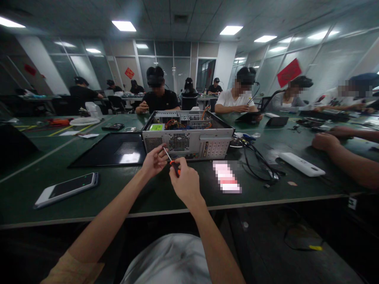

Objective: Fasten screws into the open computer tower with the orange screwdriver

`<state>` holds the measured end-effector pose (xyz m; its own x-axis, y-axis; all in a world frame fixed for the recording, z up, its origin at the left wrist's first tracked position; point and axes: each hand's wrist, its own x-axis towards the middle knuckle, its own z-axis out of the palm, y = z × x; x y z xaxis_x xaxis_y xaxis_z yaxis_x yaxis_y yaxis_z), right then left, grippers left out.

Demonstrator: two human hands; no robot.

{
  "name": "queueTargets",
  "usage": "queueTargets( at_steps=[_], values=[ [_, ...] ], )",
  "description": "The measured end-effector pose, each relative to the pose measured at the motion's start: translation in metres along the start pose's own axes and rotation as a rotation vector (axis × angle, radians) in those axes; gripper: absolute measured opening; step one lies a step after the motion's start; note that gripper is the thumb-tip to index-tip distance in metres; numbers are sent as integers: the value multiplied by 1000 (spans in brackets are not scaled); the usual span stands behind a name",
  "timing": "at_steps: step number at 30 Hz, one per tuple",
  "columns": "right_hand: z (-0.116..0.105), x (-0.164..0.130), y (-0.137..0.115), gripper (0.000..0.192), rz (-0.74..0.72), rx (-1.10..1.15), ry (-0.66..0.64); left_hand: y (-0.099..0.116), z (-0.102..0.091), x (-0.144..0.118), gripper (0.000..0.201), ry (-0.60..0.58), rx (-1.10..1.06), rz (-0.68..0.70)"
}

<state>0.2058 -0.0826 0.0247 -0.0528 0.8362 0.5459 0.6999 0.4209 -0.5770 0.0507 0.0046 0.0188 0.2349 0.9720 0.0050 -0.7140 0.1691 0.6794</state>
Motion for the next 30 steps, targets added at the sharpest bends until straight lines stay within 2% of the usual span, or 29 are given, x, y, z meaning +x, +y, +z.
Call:
queueTargets(
  at_steps=[6, 12, 16, 20, 25, 30],
  values=[
    [1, 1, -1, 14, 50, 109, -63, 1, 1, 0, 12, -21, -41, -15],
    [16, 2, 3, 17, 163, 463, -95, 1, 5, 0, 15, 19, -9, -7],
    [25, 8, 3, 22, 248, 680, -80, 1, 6, -2, 24, -32, 19, -4],
    [27, 19, -3, 23, 320, 859, -121, 1, 7, -3, 21, -47, 29, -38],
    [33, 28, -9, 21, 372, 943, -179, -1, 7, -4, 18, -38, 31, -53],
    [37, 31, -15, 17, 416, 987, -185, -1, 6, -5, 19, -39, 49, -46]
  ],
)
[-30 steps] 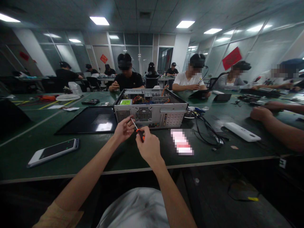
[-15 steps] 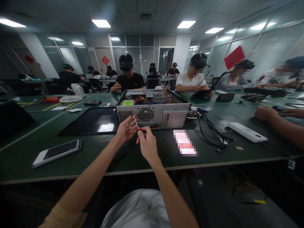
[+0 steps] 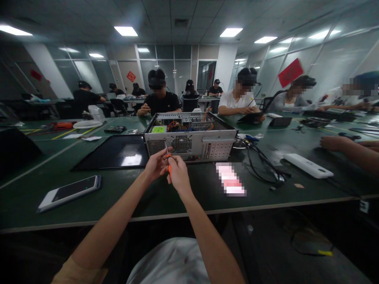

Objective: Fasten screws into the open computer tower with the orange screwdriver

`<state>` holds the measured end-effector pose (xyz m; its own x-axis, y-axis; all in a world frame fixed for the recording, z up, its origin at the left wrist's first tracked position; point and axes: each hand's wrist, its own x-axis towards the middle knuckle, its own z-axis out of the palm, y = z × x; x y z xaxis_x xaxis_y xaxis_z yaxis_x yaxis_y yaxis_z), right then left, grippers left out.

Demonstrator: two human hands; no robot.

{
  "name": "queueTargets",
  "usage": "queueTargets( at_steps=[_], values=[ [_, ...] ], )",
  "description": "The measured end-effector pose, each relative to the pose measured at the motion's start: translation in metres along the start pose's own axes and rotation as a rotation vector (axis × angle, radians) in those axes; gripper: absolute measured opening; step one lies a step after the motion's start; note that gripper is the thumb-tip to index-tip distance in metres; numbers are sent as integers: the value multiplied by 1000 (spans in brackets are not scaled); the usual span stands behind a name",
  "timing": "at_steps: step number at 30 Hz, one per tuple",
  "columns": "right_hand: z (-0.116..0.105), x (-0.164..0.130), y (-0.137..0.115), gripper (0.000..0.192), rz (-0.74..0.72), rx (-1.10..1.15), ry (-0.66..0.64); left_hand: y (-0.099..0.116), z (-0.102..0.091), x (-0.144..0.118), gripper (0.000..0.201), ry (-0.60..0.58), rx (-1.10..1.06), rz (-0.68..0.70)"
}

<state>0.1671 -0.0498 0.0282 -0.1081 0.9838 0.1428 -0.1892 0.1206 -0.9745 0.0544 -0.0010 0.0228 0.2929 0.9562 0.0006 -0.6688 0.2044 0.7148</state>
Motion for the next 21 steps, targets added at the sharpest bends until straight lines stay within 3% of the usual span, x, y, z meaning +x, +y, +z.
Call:
queueTargets(
  at_steps=[15, 21],
  values=[
    [10, 0, -6, 12, 90, 104, 24, 7, 9, -5, 12, 44, -9, 11],
    [16, -1, -6, 11, 106, 174, 20, 8, 7, -4, 20, 35, -46, 4]
  ],
)
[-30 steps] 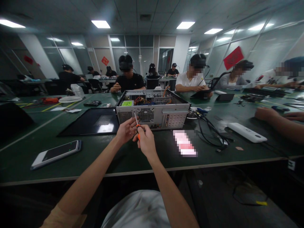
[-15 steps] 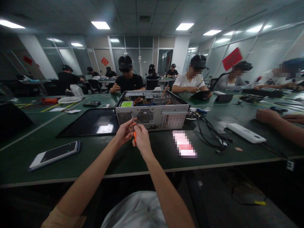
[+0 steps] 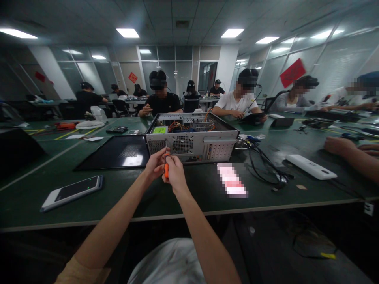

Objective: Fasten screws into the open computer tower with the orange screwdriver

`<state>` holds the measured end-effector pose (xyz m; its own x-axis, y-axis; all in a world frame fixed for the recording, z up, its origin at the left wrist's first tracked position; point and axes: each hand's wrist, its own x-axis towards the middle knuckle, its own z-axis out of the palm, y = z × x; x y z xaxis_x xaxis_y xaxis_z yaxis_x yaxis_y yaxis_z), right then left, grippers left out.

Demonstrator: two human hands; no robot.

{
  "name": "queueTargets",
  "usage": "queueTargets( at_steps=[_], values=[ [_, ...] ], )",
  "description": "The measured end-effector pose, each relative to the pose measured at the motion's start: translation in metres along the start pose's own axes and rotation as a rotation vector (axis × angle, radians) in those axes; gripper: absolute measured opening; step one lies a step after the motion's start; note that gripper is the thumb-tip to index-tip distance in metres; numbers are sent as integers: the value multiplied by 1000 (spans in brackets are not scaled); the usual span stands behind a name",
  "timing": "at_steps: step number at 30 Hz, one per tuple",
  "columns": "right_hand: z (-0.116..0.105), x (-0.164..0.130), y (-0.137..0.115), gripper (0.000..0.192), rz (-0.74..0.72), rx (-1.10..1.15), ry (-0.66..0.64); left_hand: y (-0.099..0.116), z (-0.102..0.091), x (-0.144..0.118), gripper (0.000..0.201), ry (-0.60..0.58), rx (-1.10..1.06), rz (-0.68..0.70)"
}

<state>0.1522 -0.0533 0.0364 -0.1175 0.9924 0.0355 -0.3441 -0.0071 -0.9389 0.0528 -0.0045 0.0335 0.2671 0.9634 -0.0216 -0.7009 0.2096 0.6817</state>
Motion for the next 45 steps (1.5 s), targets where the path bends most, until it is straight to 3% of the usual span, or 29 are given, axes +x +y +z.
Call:
queueTargets(
  at_steps=[8, 12, 19, 24, 31, 39, 43, 45],
  values=[
    [5, 1, 4, 15, 37, 140, -6, 1, -13, 5, 15, -49, -20, -30],
    [8, 1, 5, 17, 59, 238, -10, 3, -9, 3, 15, -53, -29, -40],
    [16, -1, -3, 18, 158, 442, -83, 6, -1, -1, 18, 59, 15, 10],
    [18, -5, -17, 32, 235, 577, -143, 7, -5, -4, 24, 10, 60, 17],
    [18, -2, -17, 27, 284, 646, -167, 8, -9, -2, 25, -8, 64, -7],
    [6, -11, -18, 39, 335, 601, -206, 8, -7, 2, 11, 83, 75, 2],
    [-5, -25, -9, 45, 304, 377, -306, 7, -5, 0, 14, 101, 93, 4],
    [-9, -33, 1, 42, 183, 198, -247, 7, -5, 0, 13, 88, 89, 23]
  ],
)
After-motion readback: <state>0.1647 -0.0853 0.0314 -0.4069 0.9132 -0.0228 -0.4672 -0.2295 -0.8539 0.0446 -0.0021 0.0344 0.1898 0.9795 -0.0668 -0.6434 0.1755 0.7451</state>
